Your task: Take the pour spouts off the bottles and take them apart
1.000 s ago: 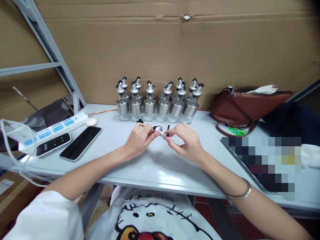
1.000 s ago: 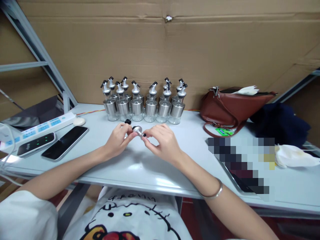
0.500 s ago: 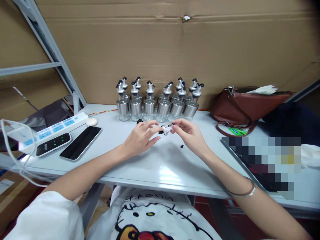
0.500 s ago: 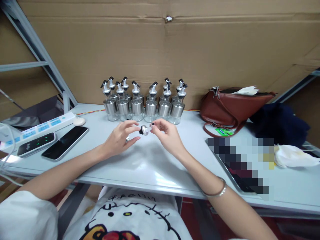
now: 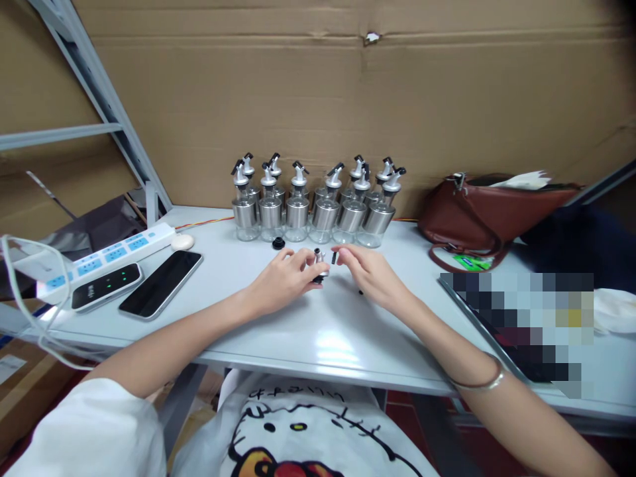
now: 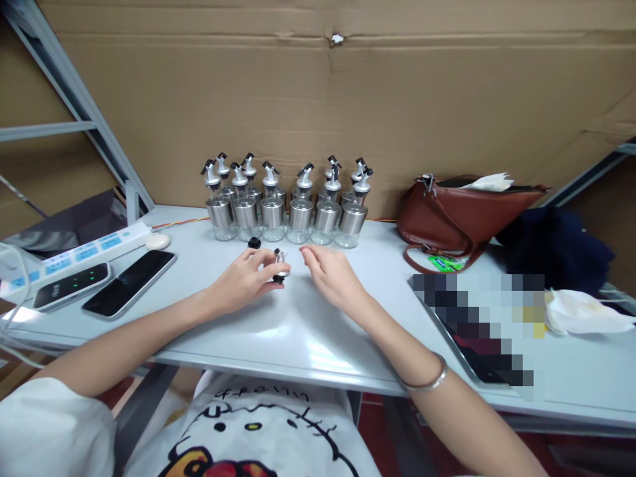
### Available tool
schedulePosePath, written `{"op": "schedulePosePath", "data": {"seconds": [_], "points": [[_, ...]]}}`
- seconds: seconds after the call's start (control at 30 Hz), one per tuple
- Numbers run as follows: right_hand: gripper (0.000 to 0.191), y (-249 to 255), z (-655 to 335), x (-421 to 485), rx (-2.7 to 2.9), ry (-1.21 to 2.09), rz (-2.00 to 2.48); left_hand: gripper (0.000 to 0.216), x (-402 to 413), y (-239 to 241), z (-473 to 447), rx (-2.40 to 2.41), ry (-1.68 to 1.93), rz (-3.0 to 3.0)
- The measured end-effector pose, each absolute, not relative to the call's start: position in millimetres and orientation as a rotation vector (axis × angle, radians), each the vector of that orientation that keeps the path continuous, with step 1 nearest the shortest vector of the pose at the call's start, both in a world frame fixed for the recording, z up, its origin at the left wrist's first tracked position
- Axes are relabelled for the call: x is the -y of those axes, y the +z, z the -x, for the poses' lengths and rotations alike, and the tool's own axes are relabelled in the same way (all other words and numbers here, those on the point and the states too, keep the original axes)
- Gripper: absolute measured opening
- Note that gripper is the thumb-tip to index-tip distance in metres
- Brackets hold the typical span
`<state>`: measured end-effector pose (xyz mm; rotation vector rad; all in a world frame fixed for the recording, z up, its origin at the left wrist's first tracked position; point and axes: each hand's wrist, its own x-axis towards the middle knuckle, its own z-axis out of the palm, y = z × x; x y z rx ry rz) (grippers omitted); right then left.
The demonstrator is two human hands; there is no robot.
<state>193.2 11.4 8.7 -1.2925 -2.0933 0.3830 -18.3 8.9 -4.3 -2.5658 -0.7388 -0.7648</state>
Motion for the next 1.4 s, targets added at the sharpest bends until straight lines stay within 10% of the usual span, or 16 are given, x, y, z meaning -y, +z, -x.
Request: {"op": "schedulePosePath", "data": {"seconds": [0.17, 0.77, 1.4], "points": [[0.034, -9, -200, -18, 2.415, -0.116, 1.573, 0.022, -11, -6, 17, 0.884, -0.909, 2.570], [0.016, 6, -189, -6, 2.498, -0.004, 1.533, 0.015, 0, -8, 13, 1.111, -1.002, 2.814], [0.006, 8, -188, -8, 2.048, 0.200, 1.262, 0.079, -3, -18, 9, 0.943, -1.746, 3.143]]}}
